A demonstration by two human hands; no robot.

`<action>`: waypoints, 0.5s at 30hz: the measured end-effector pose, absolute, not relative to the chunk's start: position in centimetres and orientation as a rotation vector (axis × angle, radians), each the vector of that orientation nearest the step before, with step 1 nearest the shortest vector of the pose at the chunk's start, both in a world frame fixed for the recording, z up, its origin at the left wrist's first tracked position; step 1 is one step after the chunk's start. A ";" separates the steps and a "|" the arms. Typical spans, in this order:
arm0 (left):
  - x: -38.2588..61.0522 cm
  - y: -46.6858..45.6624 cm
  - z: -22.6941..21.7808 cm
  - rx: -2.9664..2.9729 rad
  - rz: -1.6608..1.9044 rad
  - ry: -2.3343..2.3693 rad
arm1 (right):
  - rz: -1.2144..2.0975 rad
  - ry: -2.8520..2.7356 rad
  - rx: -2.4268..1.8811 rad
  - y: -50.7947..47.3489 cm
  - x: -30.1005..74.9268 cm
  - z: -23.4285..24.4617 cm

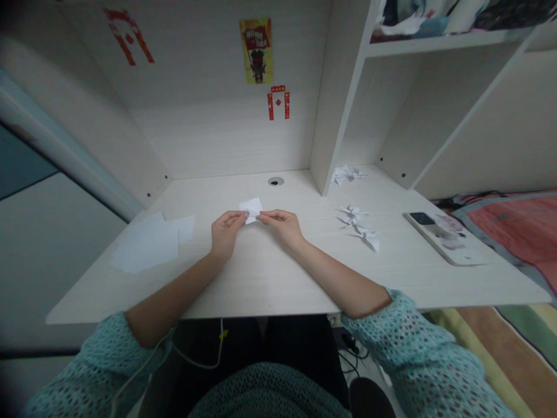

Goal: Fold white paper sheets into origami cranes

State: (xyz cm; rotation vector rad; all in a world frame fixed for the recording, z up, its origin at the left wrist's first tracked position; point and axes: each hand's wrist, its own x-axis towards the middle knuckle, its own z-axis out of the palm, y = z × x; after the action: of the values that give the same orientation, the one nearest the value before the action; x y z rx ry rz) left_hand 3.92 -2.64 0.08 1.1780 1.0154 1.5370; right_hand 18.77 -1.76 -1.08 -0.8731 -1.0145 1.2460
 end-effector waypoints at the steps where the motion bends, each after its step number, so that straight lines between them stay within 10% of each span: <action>1: 3.9 -2.7 0.1 1.177 1.536 1.015 | 1.249 -1.012 -0.871 -1.7 18.8 -1.1; 15: 4.1 -3.2 0.5 1.289 1.549 1.073 | 1.414 -0.910 -0.823 -1.8 18.9 -1.1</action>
State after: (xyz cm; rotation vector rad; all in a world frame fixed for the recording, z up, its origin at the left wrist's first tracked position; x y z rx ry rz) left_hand 4.08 -3.15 0.46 1.2889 1.0728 1.5488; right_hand 18.91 -1.82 -1.13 -0.8231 -0.9098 1.4140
